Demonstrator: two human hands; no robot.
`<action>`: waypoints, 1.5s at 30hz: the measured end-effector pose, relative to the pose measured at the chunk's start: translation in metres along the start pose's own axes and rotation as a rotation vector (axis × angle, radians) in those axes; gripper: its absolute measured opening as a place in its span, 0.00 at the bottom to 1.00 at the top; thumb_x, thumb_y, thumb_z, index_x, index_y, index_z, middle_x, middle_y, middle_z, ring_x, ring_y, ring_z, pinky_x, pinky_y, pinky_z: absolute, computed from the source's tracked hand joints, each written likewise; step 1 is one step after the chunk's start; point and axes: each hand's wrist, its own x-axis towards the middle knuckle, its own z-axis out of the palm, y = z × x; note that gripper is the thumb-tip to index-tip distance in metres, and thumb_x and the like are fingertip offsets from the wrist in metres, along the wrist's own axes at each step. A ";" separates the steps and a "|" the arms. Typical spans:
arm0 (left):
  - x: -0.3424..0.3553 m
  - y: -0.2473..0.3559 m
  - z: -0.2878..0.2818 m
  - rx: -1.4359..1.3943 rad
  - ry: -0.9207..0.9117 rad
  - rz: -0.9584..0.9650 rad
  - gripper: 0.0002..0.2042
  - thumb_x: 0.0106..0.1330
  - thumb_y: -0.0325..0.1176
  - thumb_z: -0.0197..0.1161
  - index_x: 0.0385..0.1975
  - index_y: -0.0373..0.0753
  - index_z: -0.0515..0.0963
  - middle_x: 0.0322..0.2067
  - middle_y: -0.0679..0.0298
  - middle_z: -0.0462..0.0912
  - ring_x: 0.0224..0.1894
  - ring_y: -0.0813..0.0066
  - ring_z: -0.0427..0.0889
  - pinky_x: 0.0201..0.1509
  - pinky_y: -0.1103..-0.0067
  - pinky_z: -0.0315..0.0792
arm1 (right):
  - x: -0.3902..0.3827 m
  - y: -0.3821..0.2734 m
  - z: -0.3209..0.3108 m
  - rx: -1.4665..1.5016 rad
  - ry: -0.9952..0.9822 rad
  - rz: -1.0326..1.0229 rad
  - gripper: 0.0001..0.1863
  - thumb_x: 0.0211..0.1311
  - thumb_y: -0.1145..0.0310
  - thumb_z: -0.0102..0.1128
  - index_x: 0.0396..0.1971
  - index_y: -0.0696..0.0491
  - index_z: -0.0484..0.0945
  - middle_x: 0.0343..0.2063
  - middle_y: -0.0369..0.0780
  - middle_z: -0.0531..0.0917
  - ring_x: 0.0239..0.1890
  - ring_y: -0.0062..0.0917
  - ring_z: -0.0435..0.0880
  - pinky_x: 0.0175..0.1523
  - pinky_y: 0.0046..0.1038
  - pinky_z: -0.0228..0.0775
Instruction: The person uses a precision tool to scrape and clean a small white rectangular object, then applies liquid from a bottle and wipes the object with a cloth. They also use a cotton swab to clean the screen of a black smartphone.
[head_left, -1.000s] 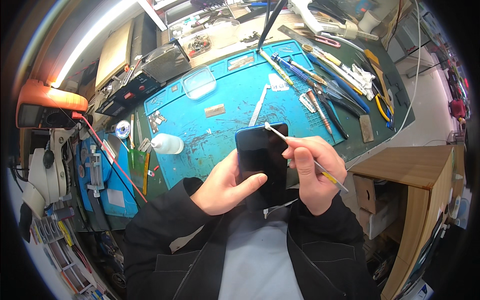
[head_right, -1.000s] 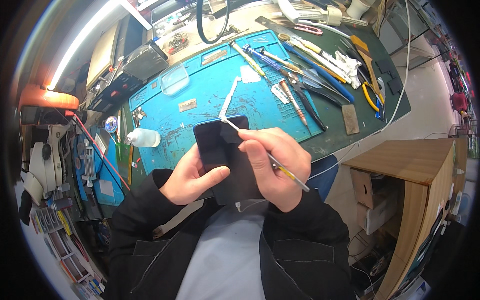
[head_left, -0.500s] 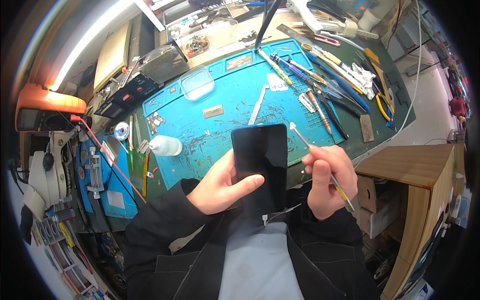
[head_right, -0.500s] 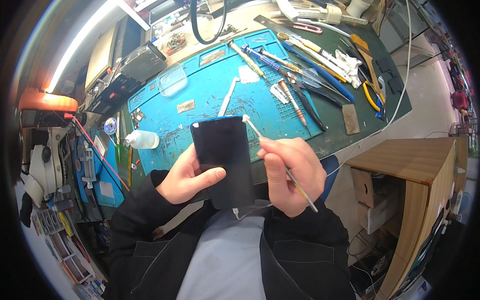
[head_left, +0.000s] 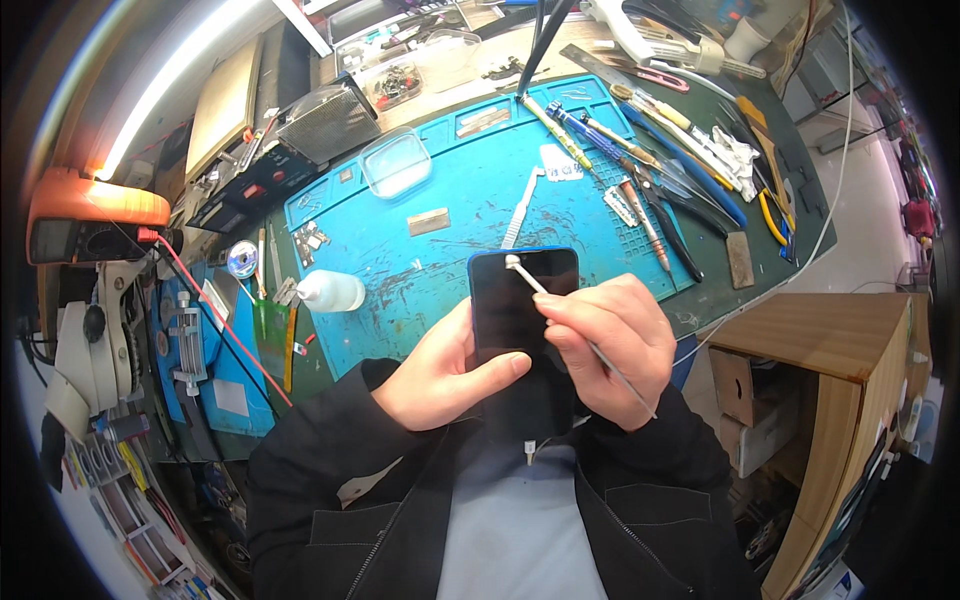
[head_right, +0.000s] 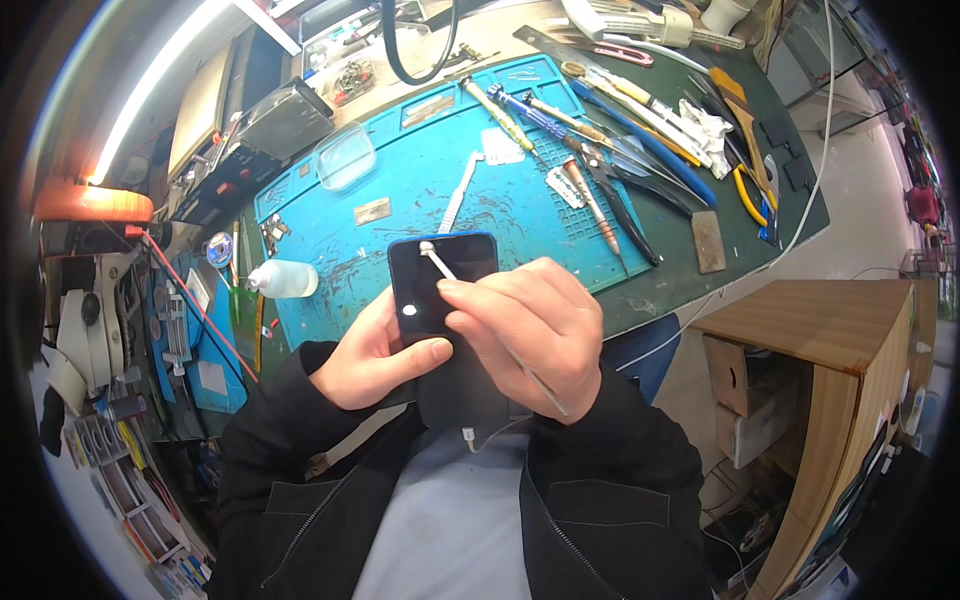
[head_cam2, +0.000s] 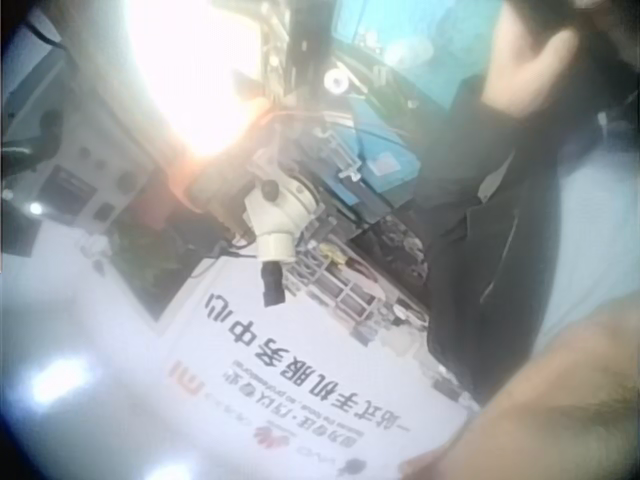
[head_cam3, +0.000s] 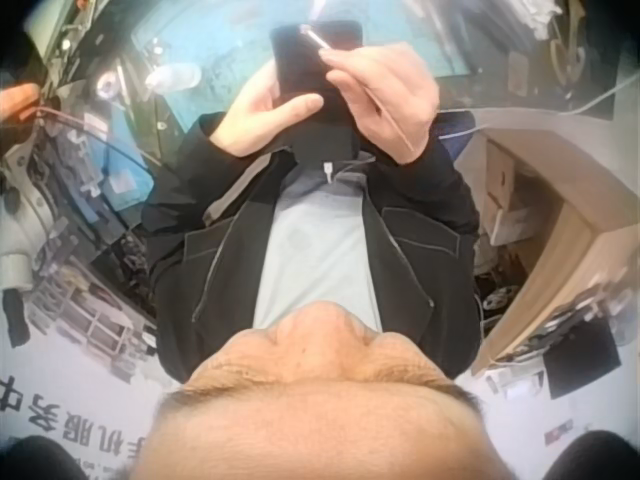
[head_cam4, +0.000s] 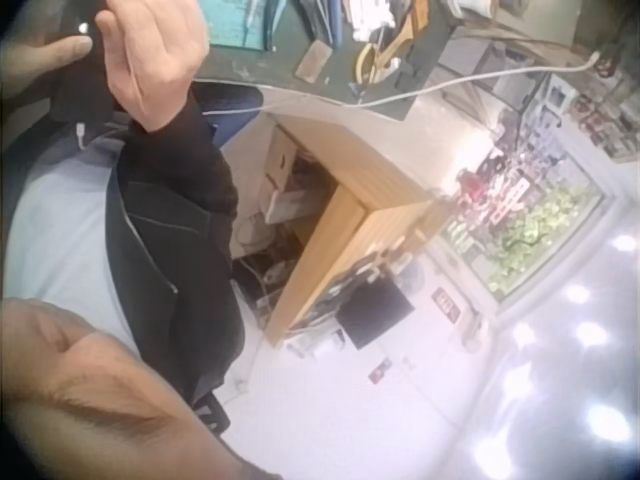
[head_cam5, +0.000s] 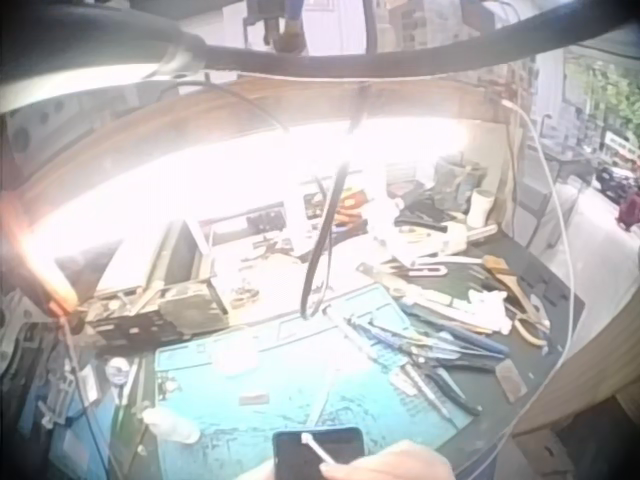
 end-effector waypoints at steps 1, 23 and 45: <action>0.000 -0.002 -0.001 0.007 0.004 0.004 0.31 0.79 0.28 0.64 0.77 0.34 0.58 0.70 0.60 0.72 0.70 0.75 0.72 0.74 0.71 0.68 | 0.003 -0.001 0.002 -0.004 -0.021 -0.025 0.17 0.55 0.76 0.78 0.46 0.56 0.89 0.36 0.38 0.89 0.32 0.31 0.83 0.36 0.30 0.72; 0.002 0.003 0.002 0.165 0.014 0.028 0.30 0.76 0.27 0.63 0.75 0.32 0.61 0.66 0.58 0.73 0.70 0.73 0.70 0.75 0.70 0.65 | 0.014 0.004 -0.003 0.003 -0.130 -0.105 0.17 0.55 0.71 0.78 0.46 0.53 0.89 0.36 0.34 0.89 0.36 0.28 0.83 0.42 0.31 0.66; 0.005 0.002 0.005 0.019 0.124 0.053 0.36 0.79 0.33 0.64 0.81 0.39 0.53 0.63 0.67 0.77 0.51 0.86 0.79 0.43 0.86 0.73 | -0.010 0.006 -0.030 1.278 0.307 0.978 0.19 0.85 0.60 0.57 0.52 0.62 0.84 0.32 0.36 0.85 0.35 0.18 0.78 0.42 0.23 0.68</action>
